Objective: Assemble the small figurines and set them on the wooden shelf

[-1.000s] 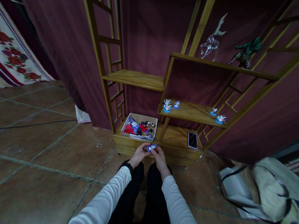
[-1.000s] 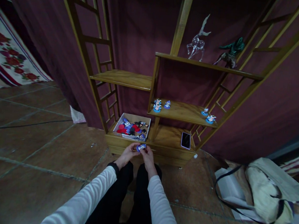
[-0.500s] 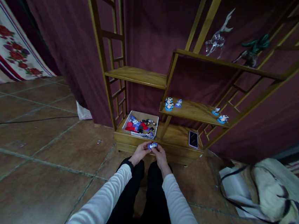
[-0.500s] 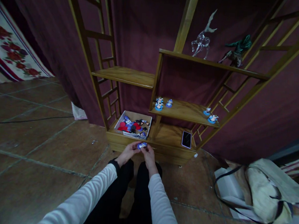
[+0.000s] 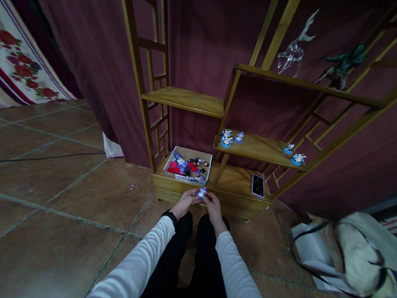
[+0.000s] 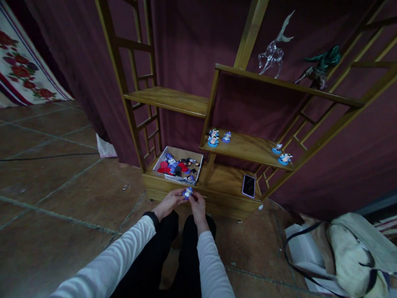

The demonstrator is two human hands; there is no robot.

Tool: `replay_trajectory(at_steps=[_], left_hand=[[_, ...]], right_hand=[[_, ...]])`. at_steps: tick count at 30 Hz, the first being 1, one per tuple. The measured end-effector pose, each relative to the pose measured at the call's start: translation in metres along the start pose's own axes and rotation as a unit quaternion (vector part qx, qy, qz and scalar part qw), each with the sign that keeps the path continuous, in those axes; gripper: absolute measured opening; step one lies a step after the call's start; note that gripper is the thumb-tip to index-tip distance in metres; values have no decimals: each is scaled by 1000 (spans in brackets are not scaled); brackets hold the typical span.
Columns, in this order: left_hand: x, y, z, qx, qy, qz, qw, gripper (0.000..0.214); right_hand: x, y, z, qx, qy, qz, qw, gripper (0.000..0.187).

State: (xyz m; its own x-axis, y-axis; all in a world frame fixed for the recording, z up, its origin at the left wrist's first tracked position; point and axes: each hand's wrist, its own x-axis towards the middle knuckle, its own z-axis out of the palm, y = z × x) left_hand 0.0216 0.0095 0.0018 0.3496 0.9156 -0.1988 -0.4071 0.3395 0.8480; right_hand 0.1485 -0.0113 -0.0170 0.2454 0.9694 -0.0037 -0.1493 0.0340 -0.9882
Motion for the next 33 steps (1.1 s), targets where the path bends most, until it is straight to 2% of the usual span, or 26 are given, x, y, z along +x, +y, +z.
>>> replay_trajectory(at_steps=[6,13,21,33], left_hand=[[0,1,0,-17,33,-17,999,39],[0,3,-2,-13,25,-15,999,31],[-2,4,-2,-37,20,8,999,42],[-3,6,-3,-22,22,0,1000,36]], right_hand=[[-1,1,0,-8,10,-1,1000,23],[-2,-2,-1,-1,-10,-16,1000,22],[-2,0,-1,16,-43,-50,998,24],[-6,-9,1,18,-28,-31,999,24]])
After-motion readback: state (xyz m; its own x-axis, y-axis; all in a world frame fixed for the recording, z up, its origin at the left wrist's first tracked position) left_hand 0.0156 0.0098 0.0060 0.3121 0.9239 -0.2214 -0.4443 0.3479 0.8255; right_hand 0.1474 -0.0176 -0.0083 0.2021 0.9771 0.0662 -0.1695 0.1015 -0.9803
